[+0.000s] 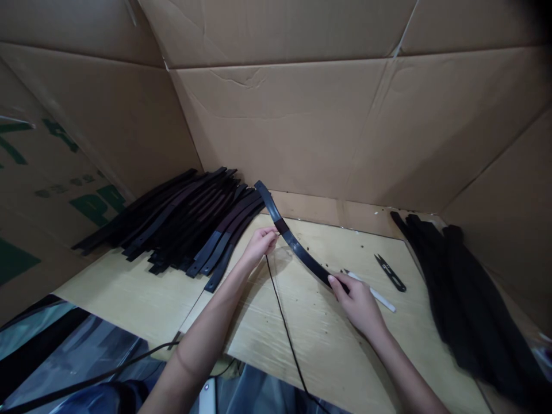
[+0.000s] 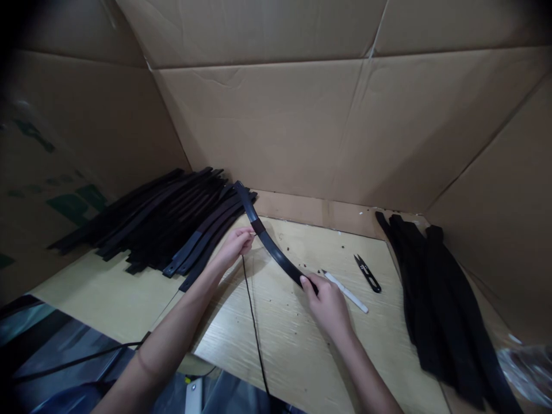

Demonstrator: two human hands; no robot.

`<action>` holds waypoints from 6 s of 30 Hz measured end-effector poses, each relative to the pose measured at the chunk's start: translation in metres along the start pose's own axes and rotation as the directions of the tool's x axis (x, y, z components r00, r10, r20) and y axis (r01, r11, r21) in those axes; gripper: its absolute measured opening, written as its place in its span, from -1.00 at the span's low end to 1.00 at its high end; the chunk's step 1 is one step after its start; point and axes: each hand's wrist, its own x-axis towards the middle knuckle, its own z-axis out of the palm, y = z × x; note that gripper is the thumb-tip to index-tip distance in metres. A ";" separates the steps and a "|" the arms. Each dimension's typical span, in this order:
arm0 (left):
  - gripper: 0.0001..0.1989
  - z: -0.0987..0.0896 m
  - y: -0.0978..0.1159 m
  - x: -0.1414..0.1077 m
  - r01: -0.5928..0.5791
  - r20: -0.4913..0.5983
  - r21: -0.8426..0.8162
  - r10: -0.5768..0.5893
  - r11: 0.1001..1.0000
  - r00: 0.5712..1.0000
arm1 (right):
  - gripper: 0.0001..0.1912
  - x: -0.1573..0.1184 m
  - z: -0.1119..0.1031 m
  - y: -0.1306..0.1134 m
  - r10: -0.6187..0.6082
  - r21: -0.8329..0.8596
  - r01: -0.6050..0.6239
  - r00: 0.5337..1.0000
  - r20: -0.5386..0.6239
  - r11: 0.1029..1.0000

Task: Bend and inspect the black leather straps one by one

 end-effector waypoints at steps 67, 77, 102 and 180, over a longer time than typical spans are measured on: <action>-0.67 0.021 -0.001 -0.008 -0.119 -0.160 -0.043 0.110 0.992 0.981 | -0.60 -0.008 0.001 -0.018 -0.127 0.032 0.131 0.987 -0.094 0.991; -0.55 0.022 -0.003 -0.006 -0.113 -0.137 -0.084 0.101 0.990 0.985 | -0.62 -0.009 0.010 -0.019 -0.164 -0.137 0.148 0.979 -0.120 0.979; -0.60 0.014 -0.001 -0.008 -0.122 0.035 -0.047 0.124 0.991 0.992 | -0.82 -0.008 0.010 -0.013 -0.113 0.012 0.115 0.988 -0.103 0.993; -0.70 0.019 0.014 -0.026 -0.174 0.020 -0.107 0.177 0.979 0.984 | -0.44 -0.018 0.018 -0.026 -0.191 0.772 -0.509 0.773 0.605 0.382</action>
